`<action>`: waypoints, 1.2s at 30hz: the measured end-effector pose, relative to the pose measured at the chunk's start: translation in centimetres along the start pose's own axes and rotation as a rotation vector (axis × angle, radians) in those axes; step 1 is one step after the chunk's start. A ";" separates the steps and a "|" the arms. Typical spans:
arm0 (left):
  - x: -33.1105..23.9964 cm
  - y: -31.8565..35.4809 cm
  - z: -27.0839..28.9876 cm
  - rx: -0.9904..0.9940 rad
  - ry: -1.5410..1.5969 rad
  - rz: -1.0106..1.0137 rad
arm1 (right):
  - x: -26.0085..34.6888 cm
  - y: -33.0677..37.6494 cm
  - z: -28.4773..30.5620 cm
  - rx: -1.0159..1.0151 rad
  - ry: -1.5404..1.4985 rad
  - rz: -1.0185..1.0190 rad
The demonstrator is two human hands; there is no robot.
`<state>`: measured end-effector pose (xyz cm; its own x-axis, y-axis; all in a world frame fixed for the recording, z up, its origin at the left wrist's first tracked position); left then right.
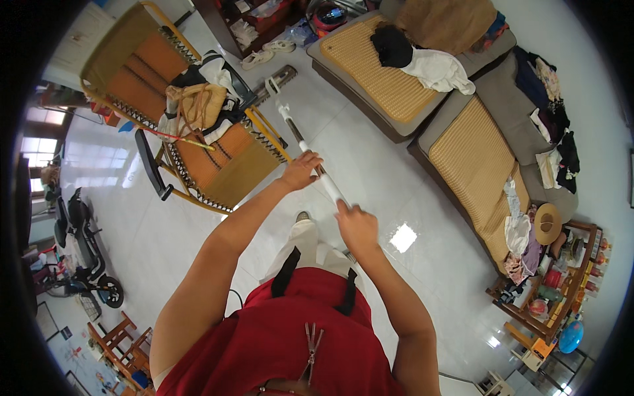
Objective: The person mops the tiled floor of a cluttered living area and a bathroom using a flat mop. They move around furniture and items, including a scooter, and dip the mop into a bucket of water in the bathroom to clean the floor.
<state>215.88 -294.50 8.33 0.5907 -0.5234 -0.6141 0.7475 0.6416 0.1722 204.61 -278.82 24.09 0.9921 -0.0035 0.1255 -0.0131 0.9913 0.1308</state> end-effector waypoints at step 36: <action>-51.5 4.3 -33.7 0.449 0.070 -0.605 | -25.9 52.6 18.9 0.373 -0.077 -0.465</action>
<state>178.41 -245.90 14.69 0.0283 -0.6653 -0.7461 0.9960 -0.0441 0.0771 175.91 -229.10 46.34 0.8923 -0.4495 0.0417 0.3637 0.7705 0.5235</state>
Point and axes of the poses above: each hand's wrist, its own y-axis away from the middle knuckle, its own z-axis out of the back of the hand, x = y × z, the point moved 6 cm from there along -y, towards the middle knuckle, and after that the axes turned 3 degrees about y, right-handed, at the moved point
